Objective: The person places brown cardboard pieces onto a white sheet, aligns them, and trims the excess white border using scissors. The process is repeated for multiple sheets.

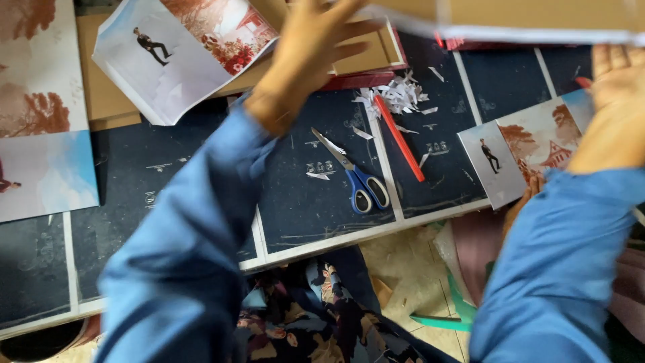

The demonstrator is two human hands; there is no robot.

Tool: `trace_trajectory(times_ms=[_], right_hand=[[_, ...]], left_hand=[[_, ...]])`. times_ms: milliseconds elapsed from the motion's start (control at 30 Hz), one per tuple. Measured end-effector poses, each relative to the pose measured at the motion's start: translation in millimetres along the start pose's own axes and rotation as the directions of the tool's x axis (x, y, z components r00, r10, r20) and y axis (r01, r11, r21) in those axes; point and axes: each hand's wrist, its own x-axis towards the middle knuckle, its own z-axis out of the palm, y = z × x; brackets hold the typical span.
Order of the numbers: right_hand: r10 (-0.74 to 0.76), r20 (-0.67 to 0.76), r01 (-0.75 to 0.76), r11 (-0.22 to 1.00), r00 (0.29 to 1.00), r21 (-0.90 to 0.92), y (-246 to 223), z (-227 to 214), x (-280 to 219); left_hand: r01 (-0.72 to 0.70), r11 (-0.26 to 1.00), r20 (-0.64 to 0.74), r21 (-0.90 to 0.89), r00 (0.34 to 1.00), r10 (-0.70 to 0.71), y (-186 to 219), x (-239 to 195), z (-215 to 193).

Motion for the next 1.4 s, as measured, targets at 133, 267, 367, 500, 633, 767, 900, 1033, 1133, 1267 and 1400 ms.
trace_trajectory(times_ms=[133,267,367,500,633,767,900,1033,1133,1267,1400], right_hand=[[0.6,-0.451,0.027,0.581,0.661,0.813,-60,178,-36],[0.283,-0.347,-0.261,0.959,0.894,0.109,-166,367,-99],[0.138,-0.111,-0.157,0.968,0.984,-0.193,-185,468,-173],[-0.097,0.304,0.251,0.815,0.948,-0.522,-165,543,-249],[-0.208,0.296,0.358,0.635,0.932,-0.684,-136,567,-275],[-0.255,0.211,0.323,0.573,0.944,-0.753,-119,559,-285],[-0.31,0.136,0.29,0.533,0.941,-0.795,-101,525,-277],[-0.348,0.13,0.304,0.51,0.928,-0.805,-93,506,-276],[-0.332,0.078,0.265,0.569,0.94,-0.778,-103,513,-277],[-0.398,-0.063,0.273,0.729,0.915,-0.628,-154,554,-278],[-0.057,-0.039,0.053,0.992,0.998,-0.111,-175,623,-295]], left_hand=[[-0.023,0.98,-0.013,0.199,1.0,0.026,-28,20,43],[-0.135,0.69,0.099,0.711,0.991,0.092,-18,-33,-21],[-0.127,0.49,0.033,0.862,0.98,0.195,9,-71,-121],[-0.201,0.253,0.105,0.946,0.931,0.35,66,-130,-262],[-0.183,-0.196,0.232,0.963,0.936,0.264,82,-159,-331],[-0.14,-0.585,0.238,0.799,0.967,0.094,63,-159,-364],[-0.218,-0.725,0.406,0.653,0.909,0.092,65,-147,-388],[-0.281,-0.737,0.405,0.614,0.914,-0.011,90,-155,-377],[-0.296,-0.79,0.45,0.536,0.893,-0.029,112,-165,-348],[-0.279,-0.582,0.267,0.764,0.957,-0.109,125,-186,-269],[-0.261,-0.438,0.211,0.86,0.964,-0.16,108,-224,-211]])
